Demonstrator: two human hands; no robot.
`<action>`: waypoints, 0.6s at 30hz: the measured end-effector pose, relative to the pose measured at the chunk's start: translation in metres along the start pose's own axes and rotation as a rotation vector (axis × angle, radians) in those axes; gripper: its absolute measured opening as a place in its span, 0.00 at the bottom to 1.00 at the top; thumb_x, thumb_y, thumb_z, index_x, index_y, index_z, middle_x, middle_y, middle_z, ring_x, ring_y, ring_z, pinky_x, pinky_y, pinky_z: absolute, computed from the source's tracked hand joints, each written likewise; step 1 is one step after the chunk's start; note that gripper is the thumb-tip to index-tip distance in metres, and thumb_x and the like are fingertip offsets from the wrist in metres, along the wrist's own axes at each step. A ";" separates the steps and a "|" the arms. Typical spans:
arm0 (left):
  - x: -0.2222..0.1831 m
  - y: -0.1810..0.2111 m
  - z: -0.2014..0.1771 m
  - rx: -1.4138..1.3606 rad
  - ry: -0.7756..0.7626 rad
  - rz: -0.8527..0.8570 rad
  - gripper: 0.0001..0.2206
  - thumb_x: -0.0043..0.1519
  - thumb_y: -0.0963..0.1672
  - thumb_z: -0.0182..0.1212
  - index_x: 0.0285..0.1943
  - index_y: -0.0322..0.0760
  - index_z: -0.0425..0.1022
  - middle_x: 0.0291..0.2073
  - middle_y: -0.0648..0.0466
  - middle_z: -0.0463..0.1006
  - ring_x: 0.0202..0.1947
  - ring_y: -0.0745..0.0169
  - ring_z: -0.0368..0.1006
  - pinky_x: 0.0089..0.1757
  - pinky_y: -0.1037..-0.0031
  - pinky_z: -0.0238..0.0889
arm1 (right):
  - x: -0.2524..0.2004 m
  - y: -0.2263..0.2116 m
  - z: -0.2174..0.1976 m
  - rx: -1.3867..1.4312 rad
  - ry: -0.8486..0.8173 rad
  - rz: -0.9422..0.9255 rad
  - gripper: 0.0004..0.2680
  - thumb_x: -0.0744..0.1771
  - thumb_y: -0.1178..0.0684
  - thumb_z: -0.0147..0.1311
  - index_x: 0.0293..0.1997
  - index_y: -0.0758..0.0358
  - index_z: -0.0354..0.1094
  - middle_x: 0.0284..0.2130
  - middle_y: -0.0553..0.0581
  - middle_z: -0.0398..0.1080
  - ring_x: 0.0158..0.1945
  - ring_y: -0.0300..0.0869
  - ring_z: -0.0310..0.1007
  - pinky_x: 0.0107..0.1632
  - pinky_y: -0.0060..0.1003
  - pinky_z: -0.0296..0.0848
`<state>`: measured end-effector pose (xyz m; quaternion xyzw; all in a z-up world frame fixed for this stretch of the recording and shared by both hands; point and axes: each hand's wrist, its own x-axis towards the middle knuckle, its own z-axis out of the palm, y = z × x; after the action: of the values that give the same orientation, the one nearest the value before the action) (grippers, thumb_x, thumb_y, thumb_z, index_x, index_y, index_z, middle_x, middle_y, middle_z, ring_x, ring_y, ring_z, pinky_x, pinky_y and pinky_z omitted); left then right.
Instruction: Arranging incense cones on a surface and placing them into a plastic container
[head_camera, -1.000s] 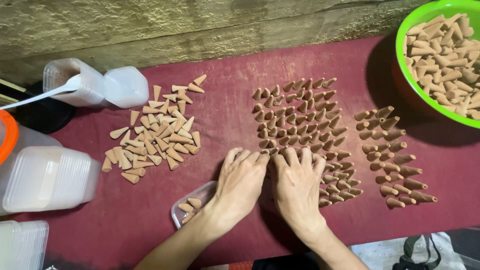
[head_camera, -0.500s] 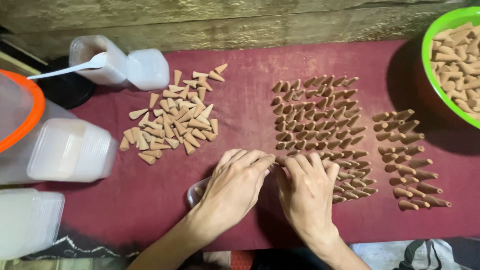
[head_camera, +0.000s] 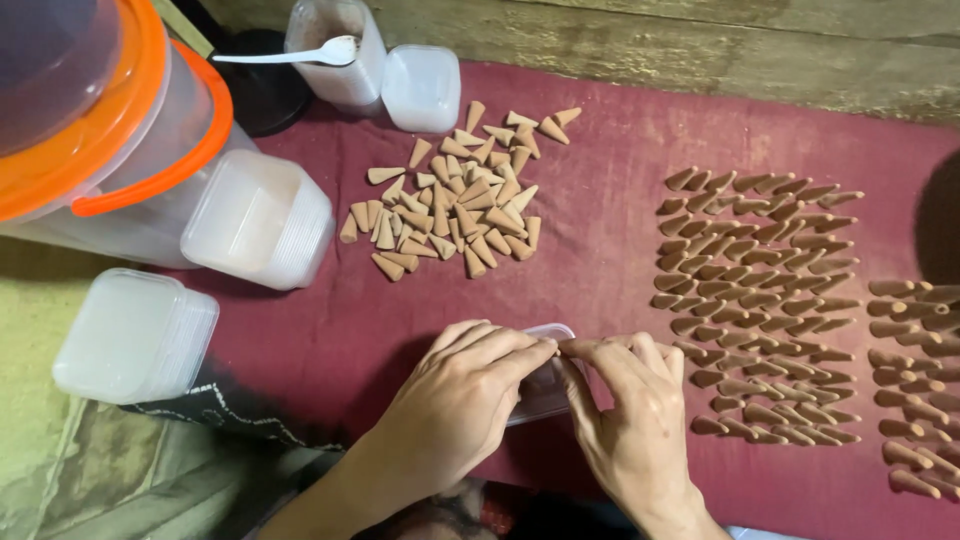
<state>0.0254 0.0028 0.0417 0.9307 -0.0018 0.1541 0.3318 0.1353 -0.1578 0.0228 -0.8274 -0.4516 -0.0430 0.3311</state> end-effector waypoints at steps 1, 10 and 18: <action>-0.002 -0.004 0.000 0.000 0.004 -0.005 0.17 0.60 0.36 0.54 0.59 0.29 0.76 0.51 0.49 0.80 0.50 0.51 0.73 0.58 0.59 0.59 | 0.000 0.001 0.004 0.001 -0.004 -0.004 0.04 0.66 0.53 0.60 0.43 0.55 0.75 0.32 0.42 0.76 0.33 0.39 0.65 0.43 0.39 0.56; -0.012 -0.017 0.003 0.043 -0.051 -0.058 0.17 0.63 0.37 0.51 0.60 0.29 0.78 0.47 0.50 0.77 0.50 0.52 0.65 0.48 0.60 0.59 | 0.000 0.005 0.026 0.005 -0.128 -0.002 0.04 0.65 0.52 0.61 0.41 0.55 0.74 0.30 0.40 0.76 0.35 0.39 0.68 0.42 0.40 0.56; -0.015 -0.018 0.009 0.187 -0.023 -0.057 0.16 0.63 0.38 0.49 0.57 0.28 0.77 0.64 0.41 0.67 0.69 0.35 0.54 0.64 0.42 0.47 | 0.000 0.010 0.031 -0.097 -0.239 -0.015 0.02 0.67 0.53 0.55 0.38 0.53 0.73 0.27 0.43 0.74 0.33 0.43 0.61 0.39 0.44 0.54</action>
<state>0.0159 0.0099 0.0194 0.9590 0.0350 0.1333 0.2476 0.1362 -0.1437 -0.0065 -0.8383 -0.4913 0.0313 0.2341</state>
